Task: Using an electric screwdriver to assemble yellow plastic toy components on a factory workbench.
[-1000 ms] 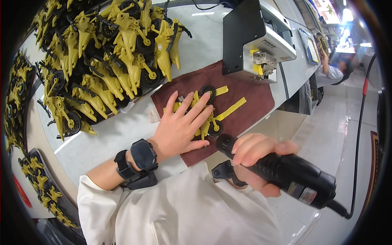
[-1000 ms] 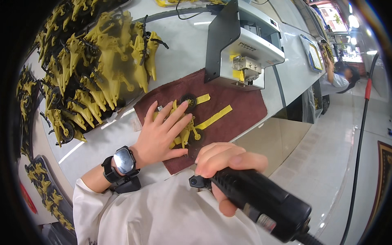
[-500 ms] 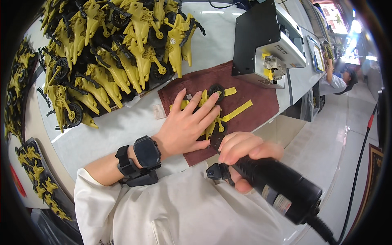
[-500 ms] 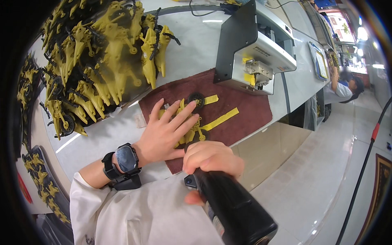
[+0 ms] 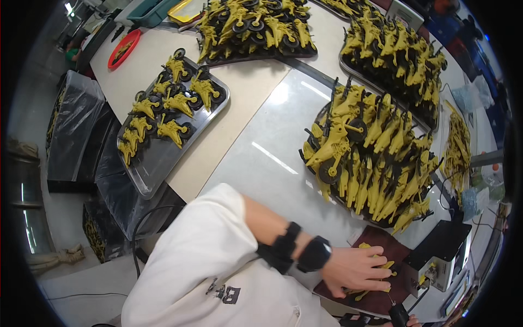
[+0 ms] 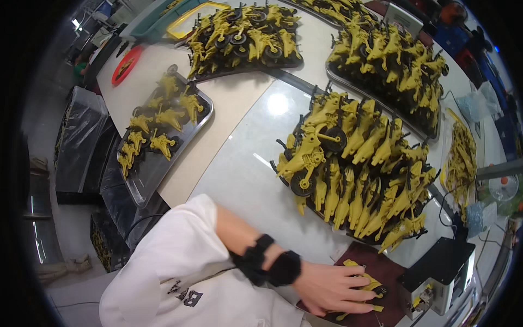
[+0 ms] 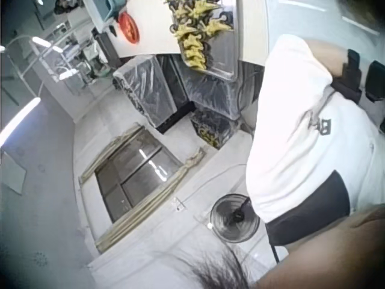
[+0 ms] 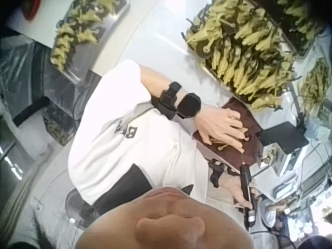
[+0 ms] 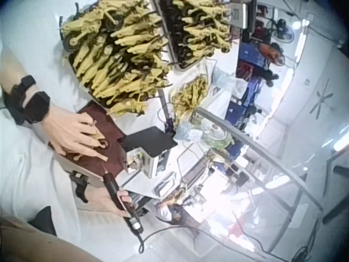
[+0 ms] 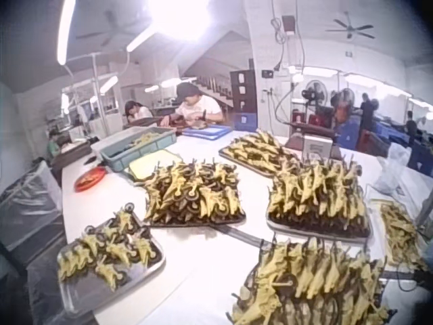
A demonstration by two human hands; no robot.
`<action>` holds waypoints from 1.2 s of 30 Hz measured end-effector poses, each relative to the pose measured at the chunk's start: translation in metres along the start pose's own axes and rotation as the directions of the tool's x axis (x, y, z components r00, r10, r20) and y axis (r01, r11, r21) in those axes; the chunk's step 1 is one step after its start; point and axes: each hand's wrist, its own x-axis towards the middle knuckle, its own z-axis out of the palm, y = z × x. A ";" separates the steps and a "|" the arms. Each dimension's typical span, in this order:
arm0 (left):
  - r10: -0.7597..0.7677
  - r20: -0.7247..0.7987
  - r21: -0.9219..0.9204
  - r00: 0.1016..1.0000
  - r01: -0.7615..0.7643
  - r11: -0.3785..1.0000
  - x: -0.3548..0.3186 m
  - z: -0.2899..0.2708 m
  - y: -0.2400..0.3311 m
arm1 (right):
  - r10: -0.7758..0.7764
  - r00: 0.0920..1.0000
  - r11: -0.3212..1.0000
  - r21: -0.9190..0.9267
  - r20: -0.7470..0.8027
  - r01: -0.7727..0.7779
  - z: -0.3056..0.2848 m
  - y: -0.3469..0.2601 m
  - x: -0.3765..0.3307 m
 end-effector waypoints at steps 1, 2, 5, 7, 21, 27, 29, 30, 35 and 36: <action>-0.035 0.001 0.006 0.999 0.035 0.999 -0.008 -0.034 0.009 | -0.007 0.993 1.000 -0.026 -0.117 0.004 0.003 0.005 0.009; -0.105 -0.042 0.087 0.994 0.109 0.990 -0.023 -0.071 0.020 | -0.017 0.973 0.999 -0.053 -0.232 0.005 0.004 0.009 0.017; -0.072 -0.745 0.289 0.663 0.418 0.861 -0.117 -0.135 0.021 | -0.023 0.974 0.994 -0.113 -0.225 -0.002 0.004 0.020 0.008; -0.199 -0.805 0.540 0.559 0.829 0.145 -0.191 -0.198 0.055 | -0.029 0.954 0.985 -0.172 -0.297 -0.024 -0.017 0.028 0.004; -0.074 -0.581 0.643 0.811 0.513 0.569 -0.047 -0.219 0.030 | -0.010 0.998 0.908 -0.419 -0.063 -0.017 -0.058 0.042 -0.013; -0.484 0.069 0.786 0.872 0.251 0.565 0.050 -0.179 -0.129 | 0.018 0.987 0.796 -0.600 0.157 0.081 -0.025 0.038 -0.026; -0.660 0.187 0.757 0.727 0.322 0.569 0.065 -0.177 -0.142 | -0.025 0.995 0.801 -0.593 0.099 0.079 -0.038 0.040 -0.028; -0.672 0.202 0.736 0.712 0.343 0.584 0.068 -0.184 -0.146 | 0.066 0.994 0.761 -0.649 0.085 0.005 -0.058 0.046 -0.026; -0.469 0.007 0.788 0.883 0.284 0.547 0.074 -0.205 -0.117 | 0.039 0.998 0.897 -0.442 0.048 -0.014 -0.027 0.047 -0.003; -0.328 -0.042 0.782 0.944 0.236 0.578 0.079 -0.200 -0.106 | -0.055 0.996 0.898 -0.432 0.069 0.080 -0.034 0.038 0.004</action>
